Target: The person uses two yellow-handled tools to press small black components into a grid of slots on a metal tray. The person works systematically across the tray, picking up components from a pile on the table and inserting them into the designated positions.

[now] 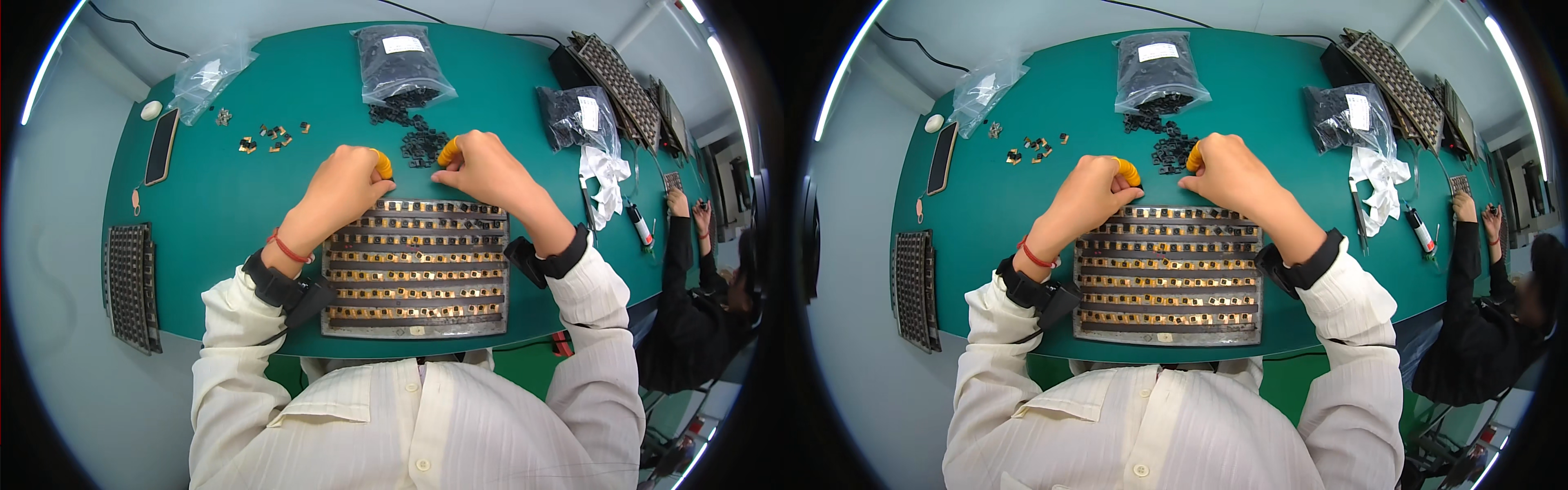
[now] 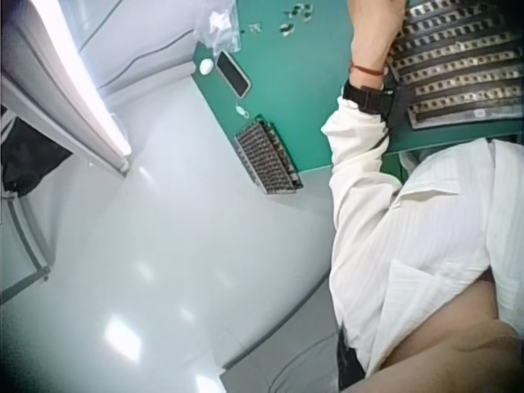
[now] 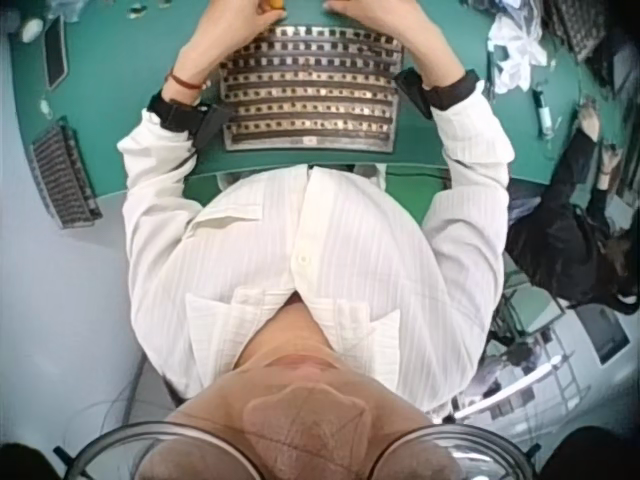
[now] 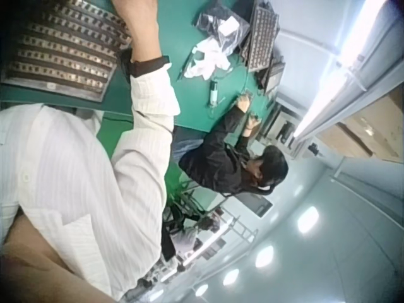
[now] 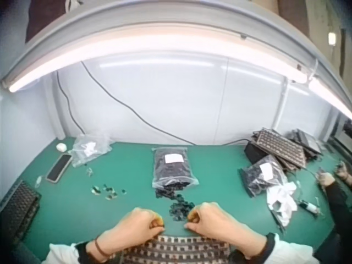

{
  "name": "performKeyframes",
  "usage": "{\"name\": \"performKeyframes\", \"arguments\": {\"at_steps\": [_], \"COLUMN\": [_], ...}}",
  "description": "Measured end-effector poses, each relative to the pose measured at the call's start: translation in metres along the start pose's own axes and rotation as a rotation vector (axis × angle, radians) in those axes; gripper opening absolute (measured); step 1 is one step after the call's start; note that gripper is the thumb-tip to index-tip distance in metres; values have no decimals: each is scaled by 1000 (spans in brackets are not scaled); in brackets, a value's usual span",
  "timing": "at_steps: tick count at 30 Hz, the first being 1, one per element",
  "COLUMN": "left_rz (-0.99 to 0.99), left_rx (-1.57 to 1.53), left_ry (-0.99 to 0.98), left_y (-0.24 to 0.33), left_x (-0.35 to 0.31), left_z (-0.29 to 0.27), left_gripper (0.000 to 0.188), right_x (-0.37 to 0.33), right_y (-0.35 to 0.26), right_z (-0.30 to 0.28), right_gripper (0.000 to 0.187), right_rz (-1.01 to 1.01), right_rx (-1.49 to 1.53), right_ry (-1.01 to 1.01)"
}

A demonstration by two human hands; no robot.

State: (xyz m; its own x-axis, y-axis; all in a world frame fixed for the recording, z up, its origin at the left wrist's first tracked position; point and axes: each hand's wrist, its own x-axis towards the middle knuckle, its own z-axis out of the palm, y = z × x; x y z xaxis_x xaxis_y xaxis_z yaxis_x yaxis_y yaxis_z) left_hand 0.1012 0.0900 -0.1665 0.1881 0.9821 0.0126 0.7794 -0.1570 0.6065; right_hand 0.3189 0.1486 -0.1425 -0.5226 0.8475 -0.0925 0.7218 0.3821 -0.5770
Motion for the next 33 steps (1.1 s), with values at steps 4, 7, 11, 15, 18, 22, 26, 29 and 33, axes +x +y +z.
{"name": "performKeyframes", "arguments": {"at_steps": [4,7,11,15,18,22,26,29,33], "left_rz": [88,158,177,72,69,15,-52,3,41], "left_rx": [124,289,242,113,0,2,109,168,207], "left_ry": [65,144,213,151,110,78,63,136,140], "left_y": [-3,-9,-18,-14,-13,-4,8,2,7], "left_x": [-4,-5,-4,-6,-7,-5,-3,-1,0], "left_z": [2,6,6,-1,0,1,0,12,16], "left_gripper": [19,19,18,19,22,23,21,20,17], "right_x": [15,15,3,-6,0,-2,-9,-13,-15], "right_y": [-1,-4,-9,-6,3,3,1,3,-1], "right_z": [16,18,15,17,18,9,0,1,6], "right_gripper": [27,24,20,20,14,14,16,16,17], "right_rz": [32,32,-32,-114,-110,-89,-51,-37,-45], "right_rx": [-15,-7,-88,-133,-94,-78,-23,6,37], "right_ry": [62,43,-56,-31,87,107,61,51,10]}}
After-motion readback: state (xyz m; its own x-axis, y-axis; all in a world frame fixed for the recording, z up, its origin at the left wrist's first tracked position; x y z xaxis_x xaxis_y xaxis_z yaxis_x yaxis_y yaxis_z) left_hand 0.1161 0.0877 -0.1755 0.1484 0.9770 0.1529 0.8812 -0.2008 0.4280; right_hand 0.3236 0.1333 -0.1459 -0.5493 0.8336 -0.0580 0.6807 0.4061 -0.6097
